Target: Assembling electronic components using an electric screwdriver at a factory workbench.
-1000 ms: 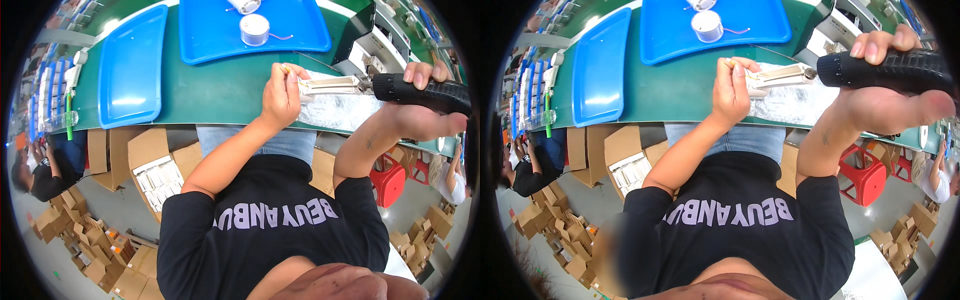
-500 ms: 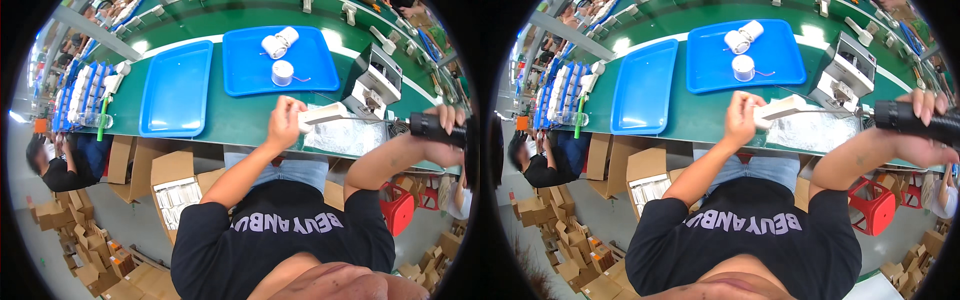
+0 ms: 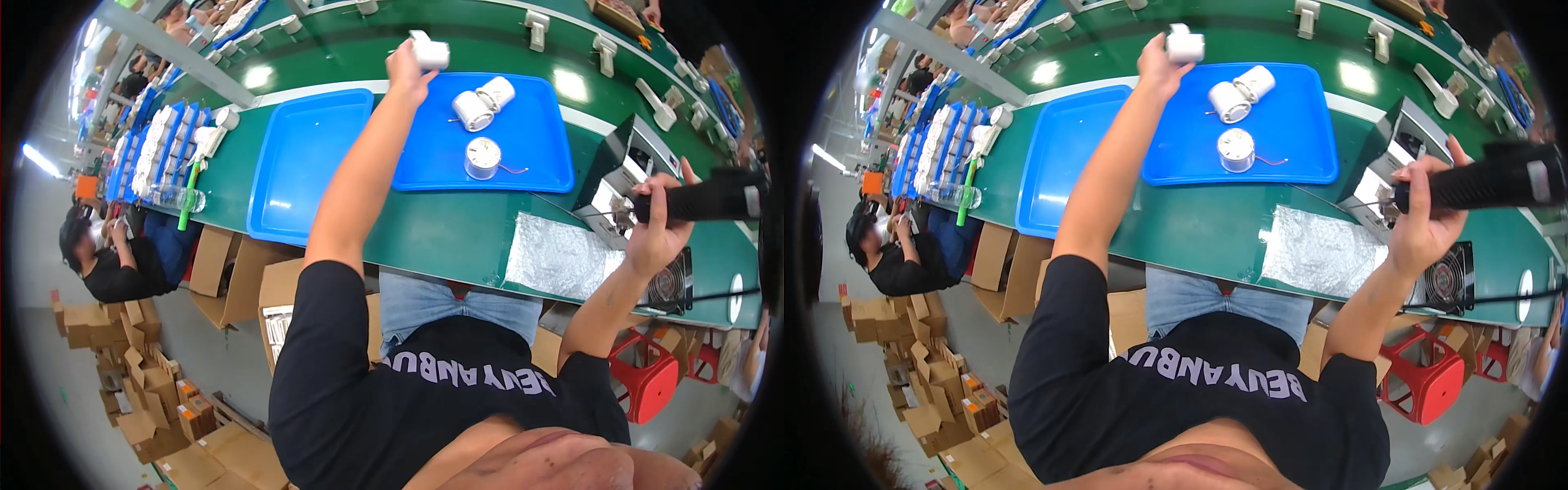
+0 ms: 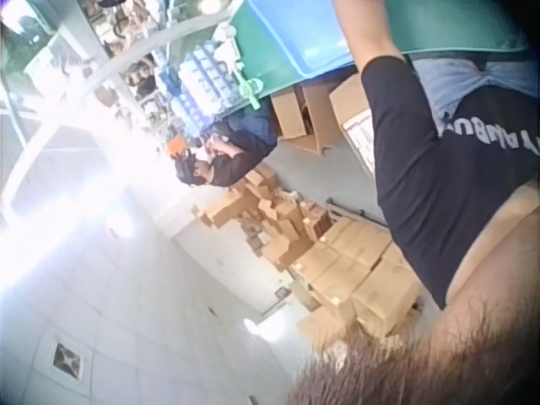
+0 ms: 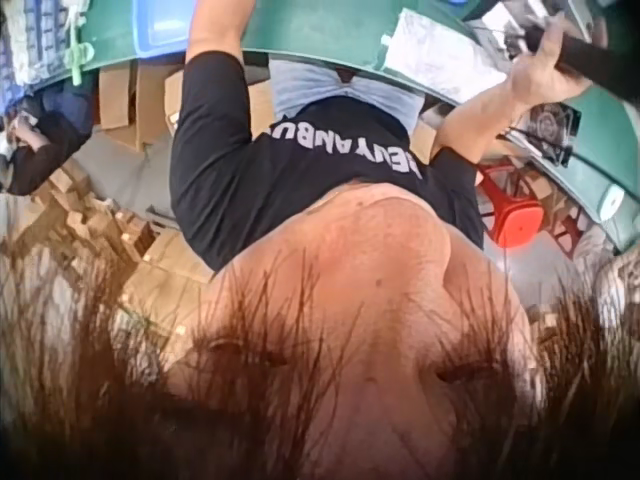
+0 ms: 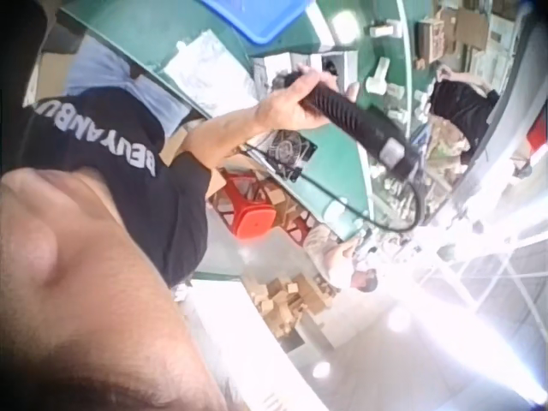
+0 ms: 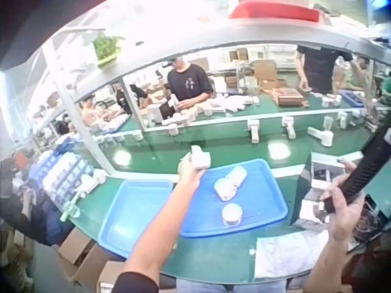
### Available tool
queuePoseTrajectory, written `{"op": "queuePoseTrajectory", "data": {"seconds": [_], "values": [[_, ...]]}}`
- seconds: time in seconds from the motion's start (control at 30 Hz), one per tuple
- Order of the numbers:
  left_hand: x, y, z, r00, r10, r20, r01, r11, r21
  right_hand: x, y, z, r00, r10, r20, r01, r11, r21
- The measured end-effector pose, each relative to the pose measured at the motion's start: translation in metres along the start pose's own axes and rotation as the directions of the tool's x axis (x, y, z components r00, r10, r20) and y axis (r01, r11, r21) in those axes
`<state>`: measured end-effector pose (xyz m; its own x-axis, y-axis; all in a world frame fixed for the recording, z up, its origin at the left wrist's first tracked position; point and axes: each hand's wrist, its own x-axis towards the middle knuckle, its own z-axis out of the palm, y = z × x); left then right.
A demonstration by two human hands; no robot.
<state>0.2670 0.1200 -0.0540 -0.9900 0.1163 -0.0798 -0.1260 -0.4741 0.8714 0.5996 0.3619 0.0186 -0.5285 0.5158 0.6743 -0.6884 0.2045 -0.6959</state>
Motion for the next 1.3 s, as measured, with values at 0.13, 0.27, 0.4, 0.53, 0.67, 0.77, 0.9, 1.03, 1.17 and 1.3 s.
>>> {"op": "queuePoseTrajectory", "data": {"seconds": [0.13,0.27,0.4,0.53,0.67,0.77,0.9,1.03,1.17,1.3], "values": [[-0.028,0.012,0.023,0.999,-0.03,0.019,0.031,0.998,-0.058,-0.008,0.009,-0.018,0.973,-0.129,-0.193,0.091,0.977,-0.192],[-0.096,0.038,-0.054,0.941,0.141,0.307,-0.184,0.976,0.116,-0.023,0.018,-0.043,0.834,-0.481,-0.268,0.312,0.814,-0.49],[-0.213,0.08,-0.211,0.924,0.383,0.015,-0.336,0.789,0.515,-0.06,0.022,-0.021,0.831,-0.524,-0.186,0.422,0.812,-0.403],[-0.362,0.067,-0.361,0.649,0.518,-0.557,-0.014,0.741,0.672,-0.12,0.05,-0.005,0.972,-0.206,0.116,0.234,0.905,-0.356],[-0.552,-0.058,-0.512,0.54,0.361,-0.76,0.697,0.315,0.645,-0.155,0.044,0.055,0.913,-0.108,0.394,0.169,0.978,-0.122],[-0.609,-0.123,-0.5,0.466,0.122,-0.876,0.863,0.158,0.481,-0.166,0.024,0.099,0.752,-0.212,0.624,0.278,0.961,-0.009],[-0.585,-0.148,-0.461,0.498,-0.005,-0.867,0.866,-0.058,0.498,-0.192,0.006,0.141,0.643,-0.049,0.765,0.053,0.998,0.02],[-0.571,-0.137,-0.464,0.413,-0.153,-0.898,0.878,-0.196,0.438,-0.21,-0.001,0.159,0.47,0.009,0.882,0.027,0.999,-0.025],[-0.578,-0.135,-0.48,0.473,-0.12,-0.873,0.849,-0.203,0.488,-0.234,0.0,0.165,0.396,0.132,0.909,-0.015,0.99,-0.138],[-0.572,-0.146,-0.48,0.54,-0.045,-0.841,0.828,-0.153,0.539,-0.245,0.009,0.165,0.36,0.183,0.915,-0.01,0.981,-0.193]]}}
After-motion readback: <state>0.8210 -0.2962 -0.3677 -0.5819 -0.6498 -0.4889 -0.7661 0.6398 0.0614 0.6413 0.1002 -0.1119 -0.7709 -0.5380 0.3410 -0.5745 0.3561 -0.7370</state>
